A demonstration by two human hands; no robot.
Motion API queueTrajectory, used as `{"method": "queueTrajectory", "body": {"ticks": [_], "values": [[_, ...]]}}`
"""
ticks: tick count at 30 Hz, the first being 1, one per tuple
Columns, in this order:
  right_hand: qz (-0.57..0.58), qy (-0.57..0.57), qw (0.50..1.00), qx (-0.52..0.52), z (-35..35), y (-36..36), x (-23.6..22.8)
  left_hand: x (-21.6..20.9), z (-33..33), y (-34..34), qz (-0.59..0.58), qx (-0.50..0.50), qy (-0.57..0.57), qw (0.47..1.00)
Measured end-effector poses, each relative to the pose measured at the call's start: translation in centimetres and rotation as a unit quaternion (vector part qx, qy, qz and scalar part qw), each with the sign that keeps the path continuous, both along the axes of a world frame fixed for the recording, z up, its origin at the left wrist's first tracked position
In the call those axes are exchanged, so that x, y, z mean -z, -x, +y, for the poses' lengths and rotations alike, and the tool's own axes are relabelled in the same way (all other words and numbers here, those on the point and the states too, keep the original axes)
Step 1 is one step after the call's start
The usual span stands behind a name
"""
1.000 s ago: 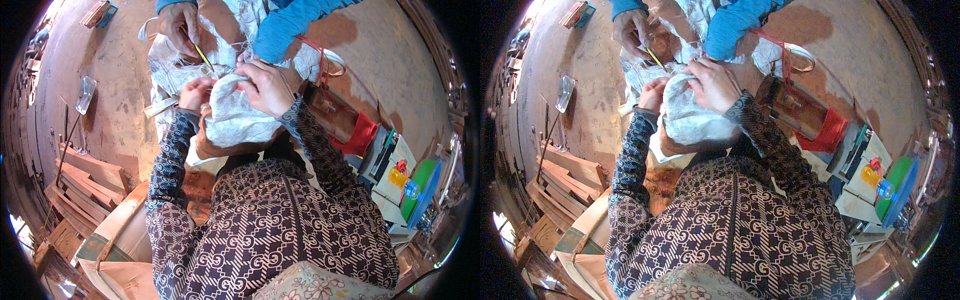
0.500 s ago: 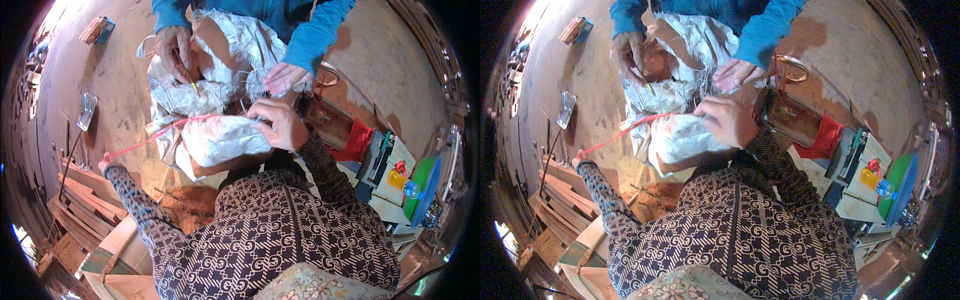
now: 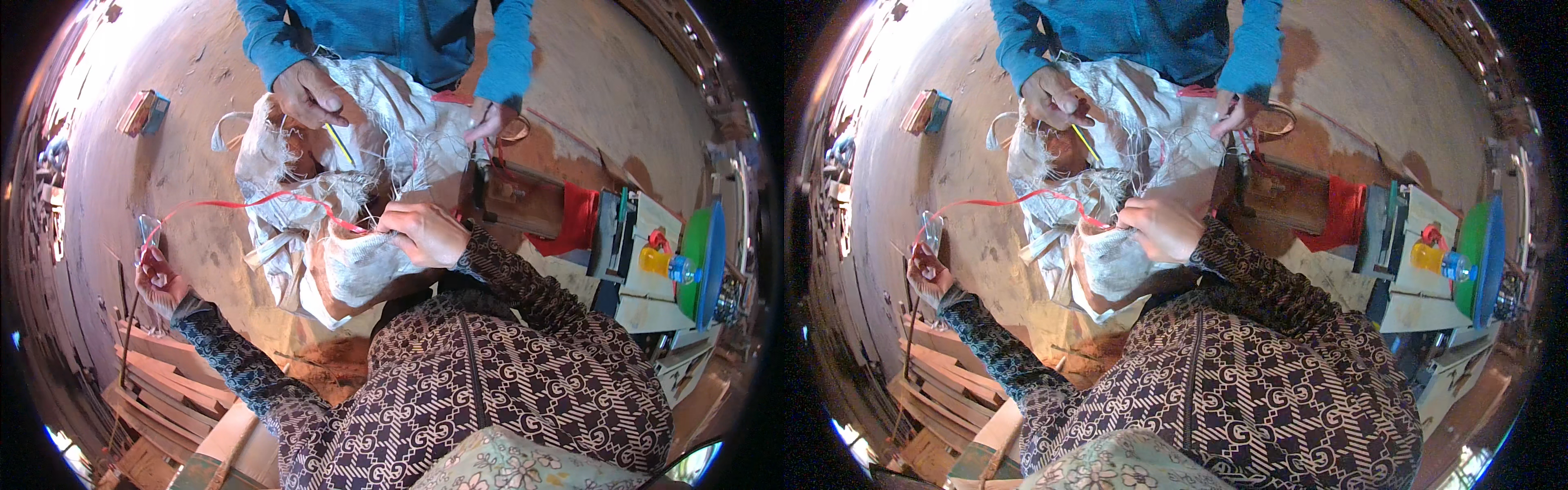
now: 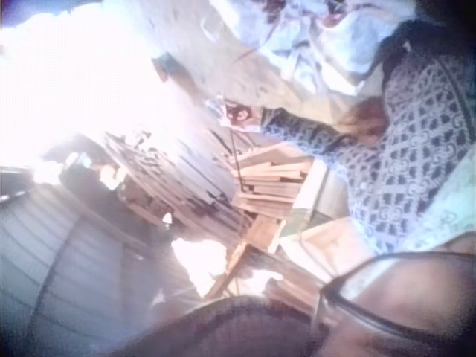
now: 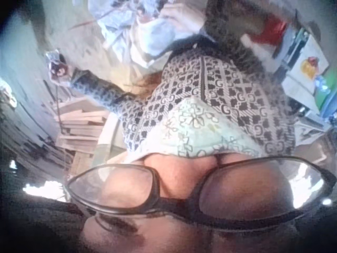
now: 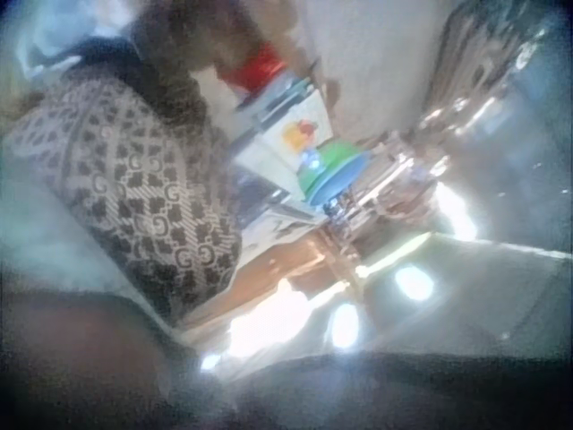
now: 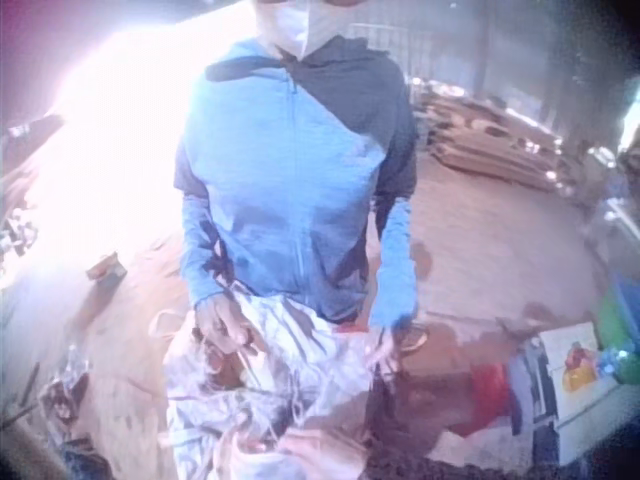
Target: The person ties a large white sack using a red plastic strap. They pull the strap through the sack opening, wrap it around, and secure it with a knot while another person assists by holding the sack open.
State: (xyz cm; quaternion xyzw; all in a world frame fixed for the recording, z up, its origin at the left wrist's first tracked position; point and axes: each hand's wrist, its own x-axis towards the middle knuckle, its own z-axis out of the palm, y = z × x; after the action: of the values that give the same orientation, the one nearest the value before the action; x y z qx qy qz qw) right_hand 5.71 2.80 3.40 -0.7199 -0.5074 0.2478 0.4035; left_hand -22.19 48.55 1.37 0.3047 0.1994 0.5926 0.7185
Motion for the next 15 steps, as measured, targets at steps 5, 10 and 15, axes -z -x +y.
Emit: {"method": "queueTrajectory", "body": {"ticks": [5,10,15], "values": [[-0.010,-0.039,0.996,0.077,0.1,1.8,0.5,-2.9,-2.6,-5.8,0.010,0.088,-0.033,0.996],[0.003,-0.045,0.992,0.118,0.3,3.3,2.0,-5.6,-12.0,-13.8,0.100,0.230,-0.009,0.968],[-0.005,-0.042,0.995,0.093,0.6,2.9,0.8,-2.4,-18.4,-18.4,0.200,0.360,-0.103,0.905]]}}
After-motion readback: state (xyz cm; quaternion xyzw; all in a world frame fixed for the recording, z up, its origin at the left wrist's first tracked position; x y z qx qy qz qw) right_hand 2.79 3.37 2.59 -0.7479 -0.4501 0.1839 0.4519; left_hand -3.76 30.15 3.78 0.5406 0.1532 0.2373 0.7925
